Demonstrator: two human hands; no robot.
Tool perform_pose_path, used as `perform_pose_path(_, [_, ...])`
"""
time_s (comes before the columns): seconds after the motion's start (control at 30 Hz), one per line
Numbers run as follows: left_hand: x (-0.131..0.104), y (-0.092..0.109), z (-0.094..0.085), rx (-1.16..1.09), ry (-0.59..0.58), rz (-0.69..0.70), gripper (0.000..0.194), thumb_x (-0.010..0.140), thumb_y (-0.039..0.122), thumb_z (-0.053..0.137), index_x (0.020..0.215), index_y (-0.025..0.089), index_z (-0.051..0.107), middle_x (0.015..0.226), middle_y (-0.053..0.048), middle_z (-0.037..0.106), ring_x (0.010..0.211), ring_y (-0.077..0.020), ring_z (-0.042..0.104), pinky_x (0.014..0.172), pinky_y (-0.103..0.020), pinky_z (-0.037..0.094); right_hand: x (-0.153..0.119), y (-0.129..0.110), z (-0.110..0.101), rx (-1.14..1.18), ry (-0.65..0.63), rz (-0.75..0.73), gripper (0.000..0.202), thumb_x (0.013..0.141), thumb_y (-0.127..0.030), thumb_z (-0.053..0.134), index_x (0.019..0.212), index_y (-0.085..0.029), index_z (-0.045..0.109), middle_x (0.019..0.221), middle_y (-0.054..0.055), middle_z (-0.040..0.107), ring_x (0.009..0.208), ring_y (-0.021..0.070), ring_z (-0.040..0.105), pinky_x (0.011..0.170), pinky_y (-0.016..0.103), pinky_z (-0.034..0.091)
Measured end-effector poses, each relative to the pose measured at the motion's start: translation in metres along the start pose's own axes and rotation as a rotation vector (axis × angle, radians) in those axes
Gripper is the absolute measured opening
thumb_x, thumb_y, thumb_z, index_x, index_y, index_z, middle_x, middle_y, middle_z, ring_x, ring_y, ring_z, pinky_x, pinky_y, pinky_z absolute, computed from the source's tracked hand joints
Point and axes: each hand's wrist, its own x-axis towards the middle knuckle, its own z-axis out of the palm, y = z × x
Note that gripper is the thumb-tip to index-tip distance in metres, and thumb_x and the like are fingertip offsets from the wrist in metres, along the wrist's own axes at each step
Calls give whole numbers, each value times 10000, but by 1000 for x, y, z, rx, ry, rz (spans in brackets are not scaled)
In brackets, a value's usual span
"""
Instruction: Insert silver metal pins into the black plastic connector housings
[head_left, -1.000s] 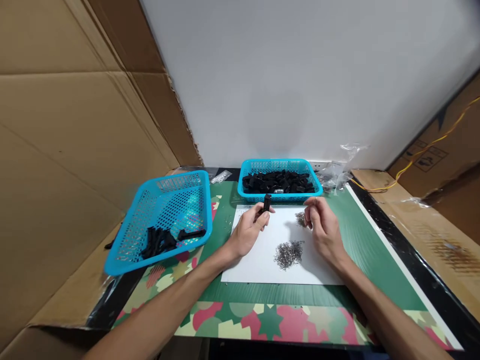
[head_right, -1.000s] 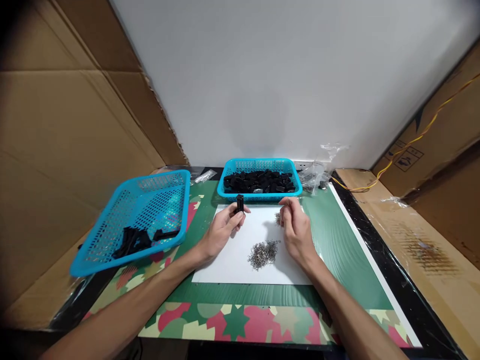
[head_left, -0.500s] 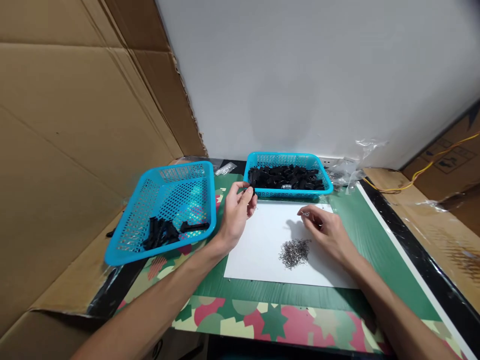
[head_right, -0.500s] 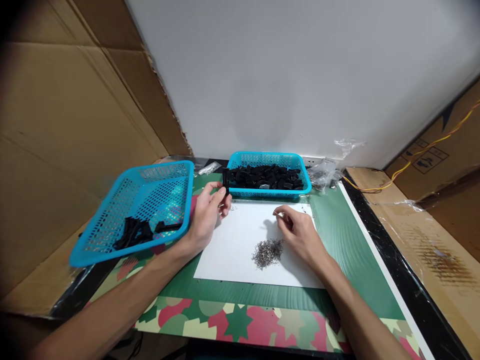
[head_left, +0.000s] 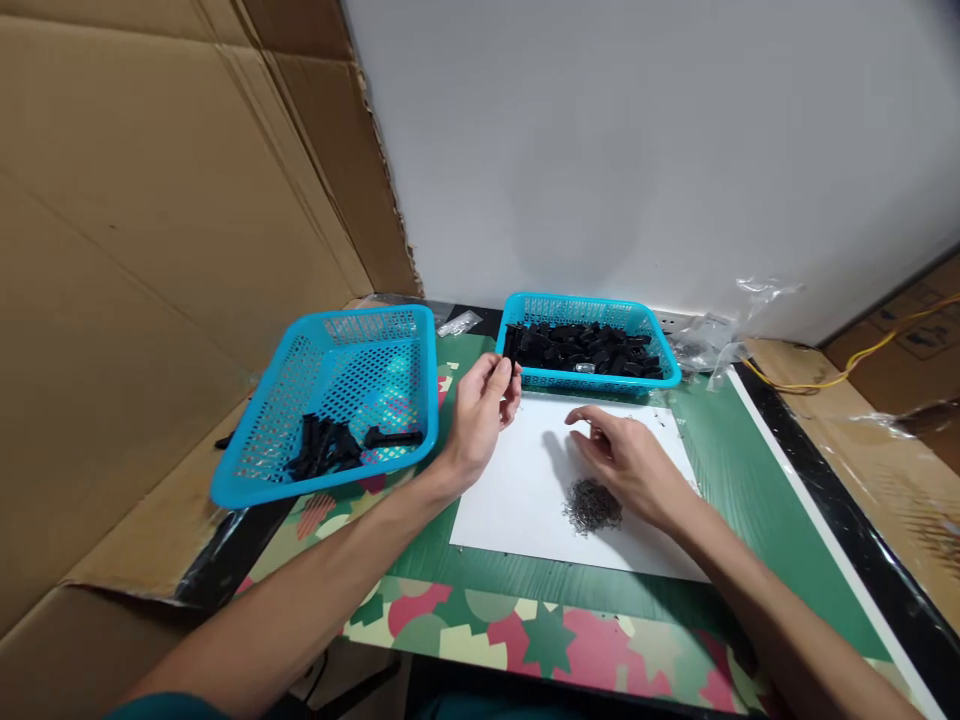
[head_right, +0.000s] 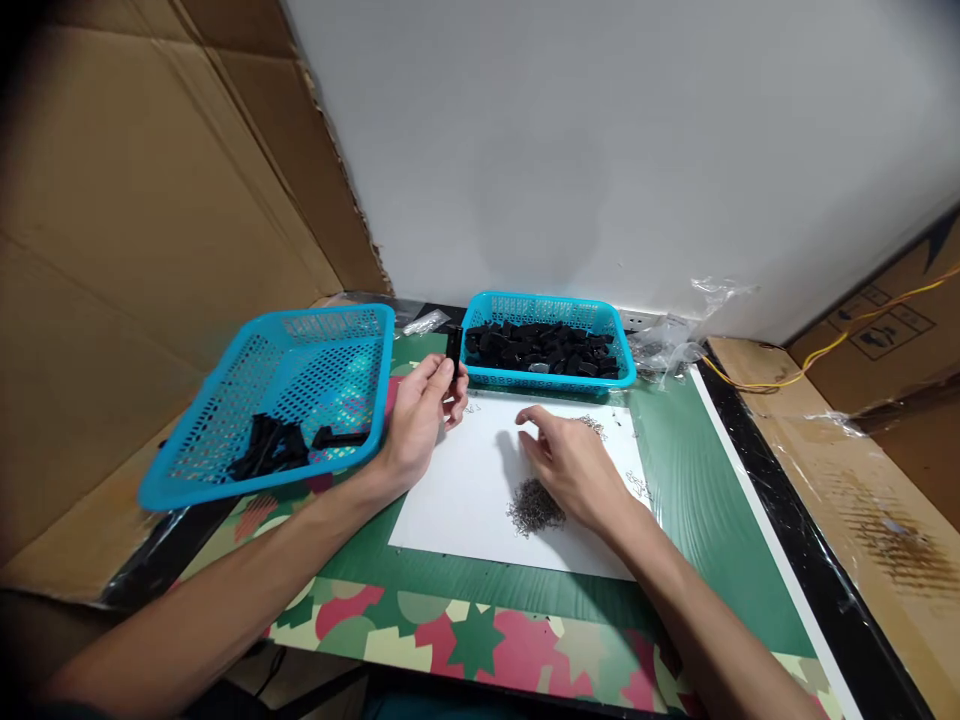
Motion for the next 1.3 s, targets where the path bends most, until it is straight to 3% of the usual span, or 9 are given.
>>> perform_pose_path(0.23, [-4,-5,0,23,79,0,352,933,507,681,860,184,561,693,55,489,480,-40,392,412,-164,242,52,-13,27,-121,-103,-43,311,974,-204,581,1238,-230,743,764,37,705,653,199,590,623,282,309])
perform_pose_path(0.53, [-14,0,3,-90,-72,-96,320,854,404,729,1032,164,615,732,55,501,492,-44,373,413,-181,229,73,-17,46,-70,-57,7,131,931,-183,591,874,-215,705,693,18,624,601,164,489,595,285,247])
perform_pose_path(0.8, [-13,3,4,-71,-69,-84,325,860,397,716,1062,160,623,708,74,447,475,-38,323,413,-188,197,74,-10,26,-15,-285,-19,61,812,-130,711,780,-169,678,627,-37,540,573,117,446,557,266,283])
perform_pose_path(0.93, [-14,1,5,-43,-143,-146,362,888,497,704,985,166,592,703,72,456,485,-40,315,421,-185,192,56,-11,1,113,-340,-63,109,872,-164,678,764,-161,663,612,-56,436,586,111,371,549,271,266])
perform_pose_path(1.03, [-17,2,8,-17,-216,-224,351,898,493,688,976,165,592,680,74,448,494,-44,315,436,-184,198,34,-6,-15,314,-299,-79,161,926,-302,707,829,-175,691,625,-73,344,579,106,300,530,267,233])
perform_pose_path(1.13, [-21,4,11,-2,-321,-391,244,853,355,701,966,162,604,672,72,435,506,-48,336,449,-186,205,11,3,-20,405,-59,-104,230,910,-392,770,832,-178,742,600,-73,311,554,104,254,512,279,198])
perform_pose_path(1.2, [-25,7,13,-38,-417,-524,228,830,294,700,995,158,619,687,69,434,514,-50,352,457,-191,215,-1,9,-19,406,63,-137,252,901,-408,794,804,-177,764,572,-64,345,535,104,251,503,288,190])
perform_pose_path(1.3, [-30,10,15,-102,-540,-619,279,876,353,730,1032,150,619,758,49,467,544,-44,386,479,-191,244,-12,13,-16,378,122,-211,233,909,-372,801,782,-178,772,586,-25,493,533,109,323,504,291,239])
